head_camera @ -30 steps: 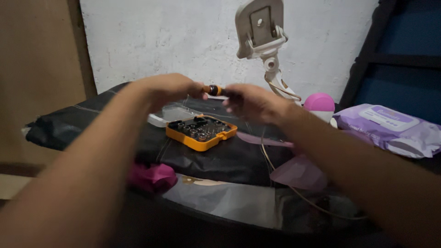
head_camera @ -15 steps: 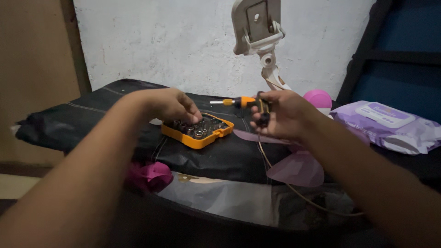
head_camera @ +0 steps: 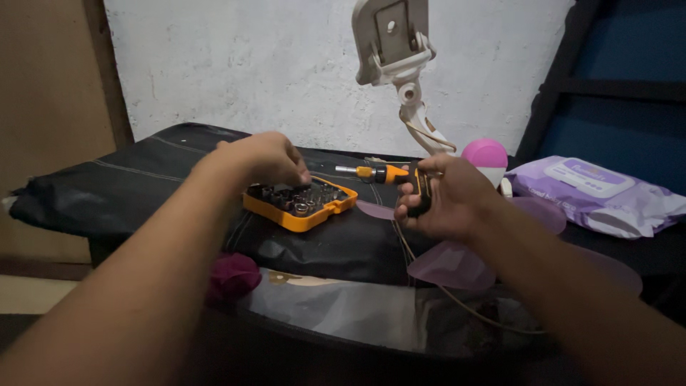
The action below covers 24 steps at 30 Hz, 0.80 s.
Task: The person disassembles a small pink and white electric fan using a screwdriver. They remove screws from the fan head and base, detach the fan blades, and separate the motor housing from the stand.
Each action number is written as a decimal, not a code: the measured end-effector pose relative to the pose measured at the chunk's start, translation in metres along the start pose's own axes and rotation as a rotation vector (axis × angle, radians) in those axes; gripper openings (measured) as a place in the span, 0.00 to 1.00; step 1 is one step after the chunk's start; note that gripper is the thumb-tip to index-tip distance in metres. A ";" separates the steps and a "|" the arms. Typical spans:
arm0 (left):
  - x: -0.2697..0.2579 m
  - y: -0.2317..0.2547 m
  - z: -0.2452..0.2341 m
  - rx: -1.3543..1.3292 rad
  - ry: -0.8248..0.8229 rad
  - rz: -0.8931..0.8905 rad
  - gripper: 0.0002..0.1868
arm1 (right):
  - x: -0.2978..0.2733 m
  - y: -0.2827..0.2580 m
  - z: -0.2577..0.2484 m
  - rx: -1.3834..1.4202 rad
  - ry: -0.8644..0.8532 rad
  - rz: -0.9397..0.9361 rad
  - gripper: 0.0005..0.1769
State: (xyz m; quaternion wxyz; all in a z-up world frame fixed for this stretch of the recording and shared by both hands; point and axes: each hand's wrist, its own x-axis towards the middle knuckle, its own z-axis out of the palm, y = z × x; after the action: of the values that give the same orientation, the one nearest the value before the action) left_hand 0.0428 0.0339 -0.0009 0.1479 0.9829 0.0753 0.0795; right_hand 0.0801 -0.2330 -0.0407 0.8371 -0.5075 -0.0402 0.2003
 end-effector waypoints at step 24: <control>-0.004 0.008 0.003 -0.006 -0.041 0.067 0.05 | 0.010 0.008 -0.013 0.250 0.033 0.131 0.12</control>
State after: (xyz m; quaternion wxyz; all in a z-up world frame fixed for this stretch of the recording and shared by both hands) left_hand 0.0409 0.0245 -0.0021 0.1495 0.9859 0.0389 0.0647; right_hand 0.0906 -0.2367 -0.0554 0.8794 -0.4039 0.0320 0.2498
